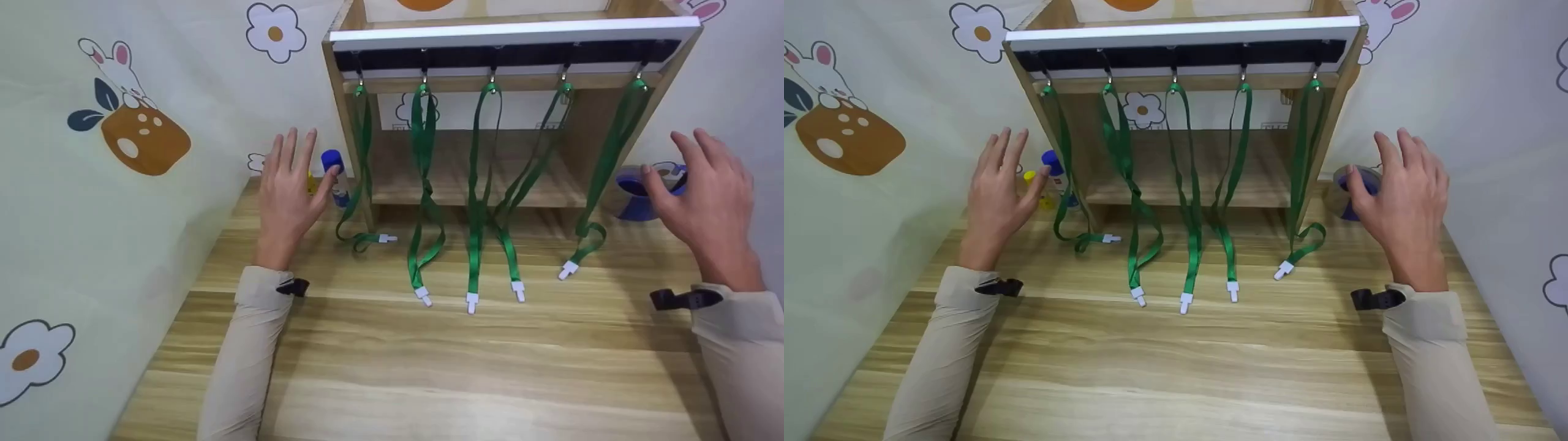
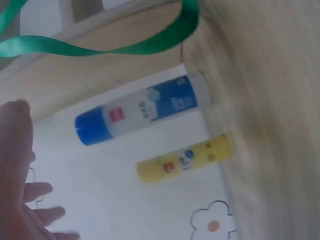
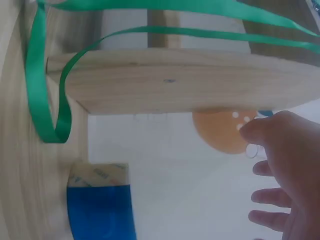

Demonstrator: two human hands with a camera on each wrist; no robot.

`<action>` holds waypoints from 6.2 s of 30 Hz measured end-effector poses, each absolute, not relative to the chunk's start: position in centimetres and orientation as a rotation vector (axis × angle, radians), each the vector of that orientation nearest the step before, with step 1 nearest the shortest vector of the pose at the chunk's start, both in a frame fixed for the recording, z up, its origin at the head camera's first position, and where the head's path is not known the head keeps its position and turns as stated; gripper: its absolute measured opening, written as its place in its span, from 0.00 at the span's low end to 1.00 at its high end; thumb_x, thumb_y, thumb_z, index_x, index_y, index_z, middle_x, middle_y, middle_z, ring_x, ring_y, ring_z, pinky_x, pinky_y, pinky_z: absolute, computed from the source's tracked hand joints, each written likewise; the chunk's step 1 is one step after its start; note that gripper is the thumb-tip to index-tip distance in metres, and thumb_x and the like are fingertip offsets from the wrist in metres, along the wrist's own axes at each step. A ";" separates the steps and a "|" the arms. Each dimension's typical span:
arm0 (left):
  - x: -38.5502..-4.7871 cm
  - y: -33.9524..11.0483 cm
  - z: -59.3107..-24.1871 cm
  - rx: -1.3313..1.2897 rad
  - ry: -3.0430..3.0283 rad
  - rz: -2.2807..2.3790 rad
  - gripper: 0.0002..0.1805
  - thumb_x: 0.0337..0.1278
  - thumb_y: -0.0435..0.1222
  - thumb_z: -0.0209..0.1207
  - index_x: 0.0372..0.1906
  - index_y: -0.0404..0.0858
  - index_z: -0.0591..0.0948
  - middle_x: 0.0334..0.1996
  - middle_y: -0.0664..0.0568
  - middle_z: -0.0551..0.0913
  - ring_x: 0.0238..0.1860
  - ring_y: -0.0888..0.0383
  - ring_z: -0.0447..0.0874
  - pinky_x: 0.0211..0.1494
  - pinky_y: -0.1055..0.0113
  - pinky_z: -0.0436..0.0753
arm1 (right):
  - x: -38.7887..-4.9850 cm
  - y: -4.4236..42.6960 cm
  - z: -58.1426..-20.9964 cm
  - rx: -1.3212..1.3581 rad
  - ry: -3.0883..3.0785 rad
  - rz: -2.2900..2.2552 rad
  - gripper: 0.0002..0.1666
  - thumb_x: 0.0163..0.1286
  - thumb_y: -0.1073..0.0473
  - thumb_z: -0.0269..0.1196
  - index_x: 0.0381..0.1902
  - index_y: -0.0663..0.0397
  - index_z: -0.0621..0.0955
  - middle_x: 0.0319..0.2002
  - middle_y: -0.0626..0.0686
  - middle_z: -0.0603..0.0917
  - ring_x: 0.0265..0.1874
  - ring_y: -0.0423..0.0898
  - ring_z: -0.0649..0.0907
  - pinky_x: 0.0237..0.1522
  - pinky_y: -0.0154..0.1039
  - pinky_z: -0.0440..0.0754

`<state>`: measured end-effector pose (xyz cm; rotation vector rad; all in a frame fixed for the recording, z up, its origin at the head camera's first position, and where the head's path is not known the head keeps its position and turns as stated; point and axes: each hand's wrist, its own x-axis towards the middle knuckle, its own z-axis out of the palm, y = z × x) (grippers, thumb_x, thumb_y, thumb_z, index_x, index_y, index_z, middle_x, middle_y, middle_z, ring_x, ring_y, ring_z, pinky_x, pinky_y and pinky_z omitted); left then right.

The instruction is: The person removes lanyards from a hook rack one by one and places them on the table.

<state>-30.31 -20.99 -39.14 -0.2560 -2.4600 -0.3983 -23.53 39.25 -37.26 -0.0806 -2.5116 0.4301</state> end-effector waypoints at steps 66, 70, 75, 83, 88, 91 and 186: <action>-31.3 -16.6 -37.5 -0.651 -2.100 -1.166 0.28 0.78 0.44 0.64 0.75 0.39 0.76 0.66 0.47 0.87 0.58 0.52 0.93 0.52 0.58 0.95 | -19.8 38.1 -32.6 -0.041 -2.210 0.931 0.16 0.78 0.51 0.68 0.57 0.51 0.91 0.36 0.15 0.81 0.36 0.18 0.80 0.43 0.15 0.76; -31.2 -16.5 -37.4 -0.631 -2.112 -1.175 0.28 0.78 0.44 0.64 0.75 0.40 0.76 0.67 0.47 0.86 0.58 0.52 0.93 0.54 0.58 0.95 | -19.9 39.4 -32.9 -0.076 -2.201 0.871 0.16 0.80 0.50 0.66 0.57 0.49 0.91 0.36 0.15 0.81 0.33 0.14 0.78 0.41 0.12 0.74; -31.2 -16.5 -37.3 -0.613 -2.136 -1.176 0.28 0.79 0.45 0.64 0.75 0.42 0.76 0.68 0.49 0.86 0.60 0.55 0.92 0.57 0.60 0.94 | -20.2 40.2 -33.1 -0.095 -2.254 0.845 0.18 0.80 0.50 0.65 0.57 0.55 0.90 0.33 0.11 0.75 0.32 0.14 0.76 0.42 0.10 0.73; -31.0 -16.5 -36.9 -0.580 -2.158 -1.210 0.27 0.78 0.45 0.64 0.75 0.43 0.76 0.68 0.51 0.85 0.61 0.58 0.91 0.57 0.60 0.94 | -19.9 41.1 -33.5 0.062 -2.514 0.804 0.16 0.79 0.58 0.65 0.57 0.62 0.88 0.33 0.20 0.80 0.33 0.17 0.74 0.36 0.09 0.69; -31.0 -16.5 -37.0 -0.565 -2.165 -1.217 0.27 0.78 0.44 0.64 0.75 0.43 0.76 0.68 0.52 0.85 0.61 0.59 0.91 0.58 0.60 0.93 | -20.3 41.7 -34.3 0.146 -2.720 0.690 0.12 0.77 0.64 0.66 0.53 0.61 0.90 0.35 0.51 0.90 0.28 0.18 0.74 0.29 0.13 0.70; -31.0 -16.4 -37.2 -0.561 -2.167 -1.211 0.27 0.78 0.44 0.64 0.75 0.42 0.76 0.68 0.51 0.85 0.61 0.58 0.91 0.56 0.59 0.94 | -20.9 41.9 -35.1 0.140 -2.830 0.695 0.10 0.77 0.63 0.68 0.52 0.60 0.90 0.38 0.63 0.90 0.27 0.24 0.75 0.27 0.20 0.73; -31.1 -16.5 -37.5 -0.591 -2.157 -1.206 0.26 0.79 0.45 0.64 0.74 0.41 0.77 0.67 0.50 0.86 0.59 0.58 0.92 0.54 0.60 0.94 | -24.4 42.3 -41.5 0.234 -3.226 0.619 0.16 0.74 0.52 0.73 0.39 0.62 0.93 0.28 0.53 0.90 0.26 0.47 0.80 0.24 0.34 0.75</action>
